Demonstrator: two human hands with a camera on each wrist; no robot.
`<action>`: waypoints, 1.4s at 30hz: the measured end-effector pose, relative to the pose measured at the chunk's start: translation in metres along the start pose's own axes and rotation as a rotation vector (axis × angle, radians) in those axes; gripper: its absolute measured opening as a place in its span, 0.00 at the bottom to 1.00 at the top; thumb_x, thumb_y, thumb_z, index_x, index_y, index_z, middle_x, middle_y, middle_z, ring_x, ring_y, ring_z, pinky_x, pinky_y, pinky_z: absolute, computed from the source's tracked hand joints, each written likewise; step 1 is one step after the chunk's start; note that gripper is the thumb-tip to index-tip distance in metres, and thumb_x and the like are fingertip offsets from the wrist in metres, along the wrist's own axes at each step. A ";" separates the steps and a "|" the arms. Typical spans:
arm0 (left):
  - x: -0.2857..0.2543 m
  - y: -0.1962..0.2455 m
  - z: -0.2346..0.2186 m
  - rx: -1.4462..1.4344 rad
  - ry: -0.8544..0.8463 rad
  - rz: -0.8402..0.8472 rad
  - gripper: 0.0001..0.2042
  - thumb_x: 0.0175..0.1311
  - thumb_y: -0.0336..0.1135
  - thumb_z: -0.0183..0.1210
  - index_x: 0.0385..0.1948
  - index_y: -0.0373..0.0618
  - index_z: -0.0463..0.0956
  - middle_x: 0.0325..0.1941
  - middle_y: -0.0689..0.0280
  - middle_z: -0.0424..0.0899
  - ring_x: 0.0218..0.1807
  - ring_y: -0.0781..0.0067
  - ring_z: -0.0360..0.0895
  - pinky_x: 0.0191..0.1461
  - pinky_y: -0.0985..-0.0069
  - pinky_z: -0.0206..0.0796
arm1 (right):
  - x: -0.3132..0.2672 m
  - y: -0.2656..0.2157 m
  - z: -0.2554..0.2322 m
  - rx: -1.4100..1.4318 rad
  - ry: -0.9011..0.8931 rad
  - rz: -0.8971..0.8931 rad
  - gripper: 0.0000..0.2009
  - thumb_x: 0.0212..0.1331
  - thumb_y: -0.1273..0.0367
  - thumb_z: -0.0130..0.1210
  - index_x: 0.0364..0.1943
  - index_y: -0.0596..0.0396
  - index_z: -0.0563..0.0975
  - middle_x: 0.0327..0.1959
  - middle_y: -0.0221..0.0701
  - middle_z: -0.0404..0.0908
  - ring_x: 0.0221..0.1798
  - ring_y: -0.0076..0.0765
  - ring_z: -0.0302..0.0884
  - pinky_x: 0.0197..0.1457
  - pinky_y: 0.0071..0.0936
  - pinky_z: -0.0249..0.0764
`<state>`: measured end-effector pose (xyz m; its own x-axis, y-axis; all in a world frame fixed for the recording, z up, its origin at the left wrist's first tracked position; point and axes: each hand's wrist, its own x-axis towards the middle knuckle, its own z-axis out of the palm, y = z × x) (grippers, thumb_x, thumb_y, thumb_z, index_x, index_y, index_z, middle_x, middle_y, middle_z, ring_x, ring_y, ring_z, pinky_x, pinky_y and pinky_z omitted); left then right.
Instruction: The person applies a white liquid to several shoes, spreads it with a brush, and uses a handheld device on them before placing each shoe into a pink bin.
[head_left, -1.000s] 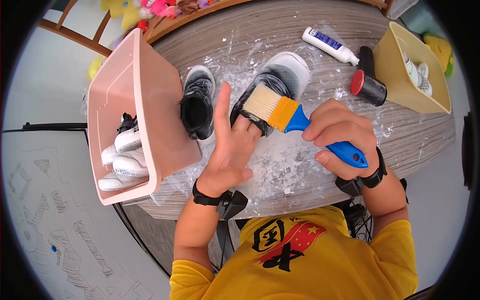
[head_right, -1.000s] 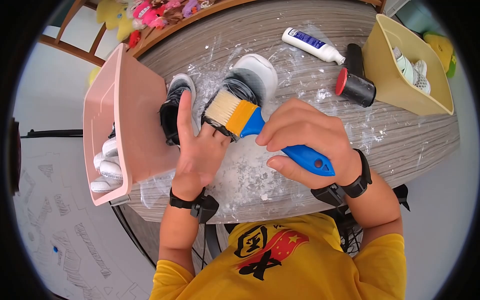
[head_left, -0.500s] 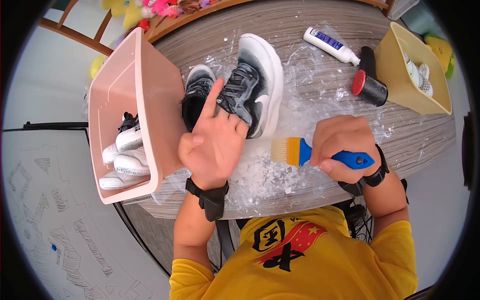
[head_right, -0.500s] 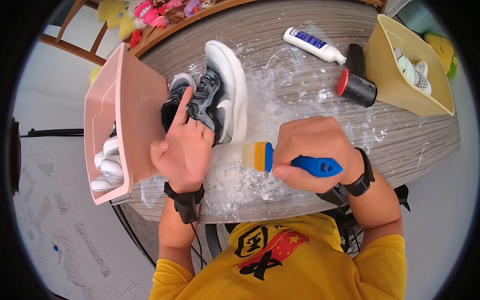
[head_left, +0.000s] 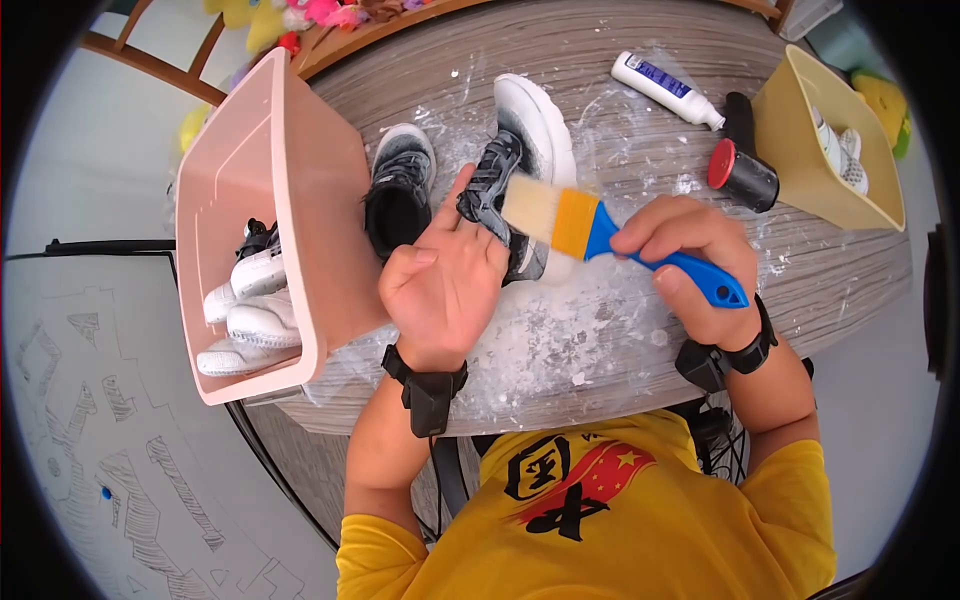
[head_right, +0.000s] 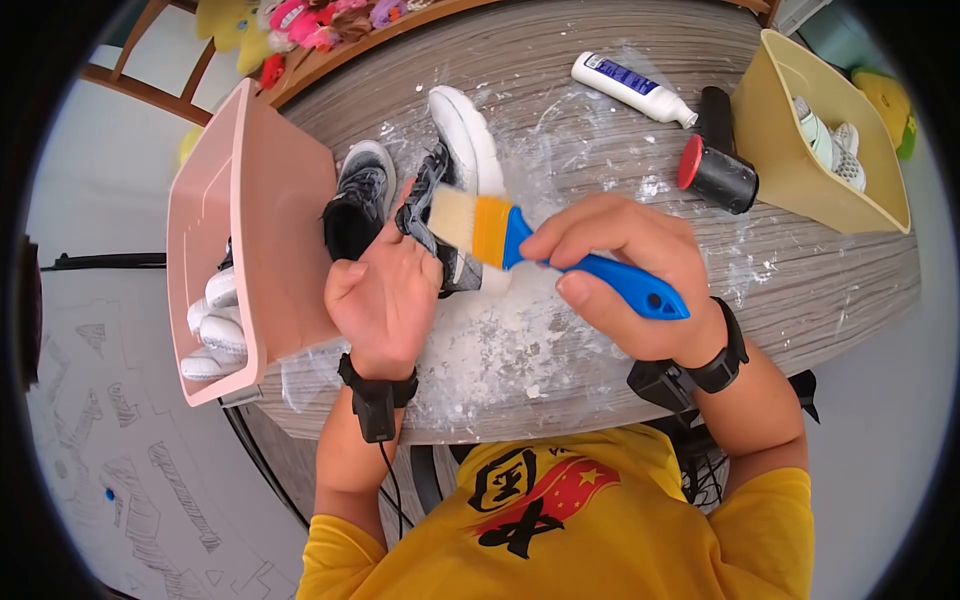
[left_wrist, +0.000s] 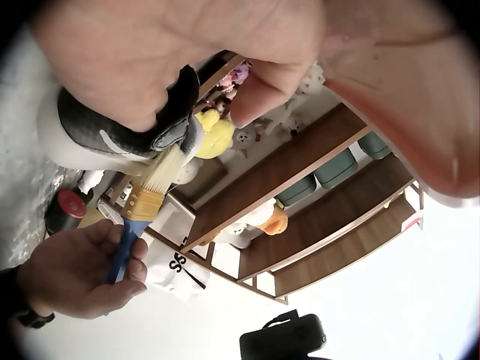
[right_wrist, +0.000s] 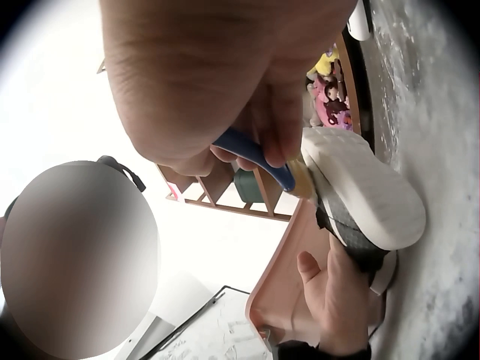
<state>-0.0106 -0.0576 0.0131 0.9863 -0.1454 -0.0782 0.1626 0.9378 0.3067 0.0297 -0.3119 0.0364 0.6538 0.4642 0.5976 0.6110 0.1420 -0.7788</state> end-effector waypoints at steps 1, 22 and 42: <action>-0.001 0.000 0.000 -0.007 -0.022 -0.002 0.42 0.47 0.32 0.52 0.71 0.31 0.49 0.73 0.51 0.60 0.66 0.63 0.65 0.65 0.69 0.60 | 0.000 -0.001 -0.001 0.022 -0.038 0.001 0.06 0.56 0.77 0.58 0.38 0.60 0.77 0.40 0.43 0.84 0.40 0.39 0.82 0.46 0.32 0.78; -0.013 0.012 -0.036 -0.103 -0.145 0.022 0.27 0.70 0.52 0.47 0.67 0.51 0.65 0.71 0.66 0.68 0.71 0.60 0.65 0.71 0.51 0.59 | 0.000 -0.001 0.002 0.091 -0.014 0.518 0.08 0.60 0.73 0.63 0.38 0.59 0.76 0.36 0.32 0.83 0.35 0.23 0.80 0.40 0.22 0.75; -0.028 0.013 0.050 1.787 -0.451 0.016 0.22 0.43 0.25 0.55 0.47 0.42 0.71 0.34 0.55 0.81 0.39 0.52 0.79 0.46 0.65 0.68 | 0.012 0.026 -0.003 0.020 0.435 0.677 0.21 0.73 0.61 0.49 0.66 0.49 0.66 0.29 0.22 0.72 0.26 0.11 0.63 0.25 0.11 0.57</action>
<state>-0.0350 -0.0569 0.0664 0.8709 -0.4862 0.0720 -0.3098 -0.4293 0.8483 0.0551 -0.3056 0.0238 0.9972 0.0736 0.0125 0.0148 -0.0308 -0.9994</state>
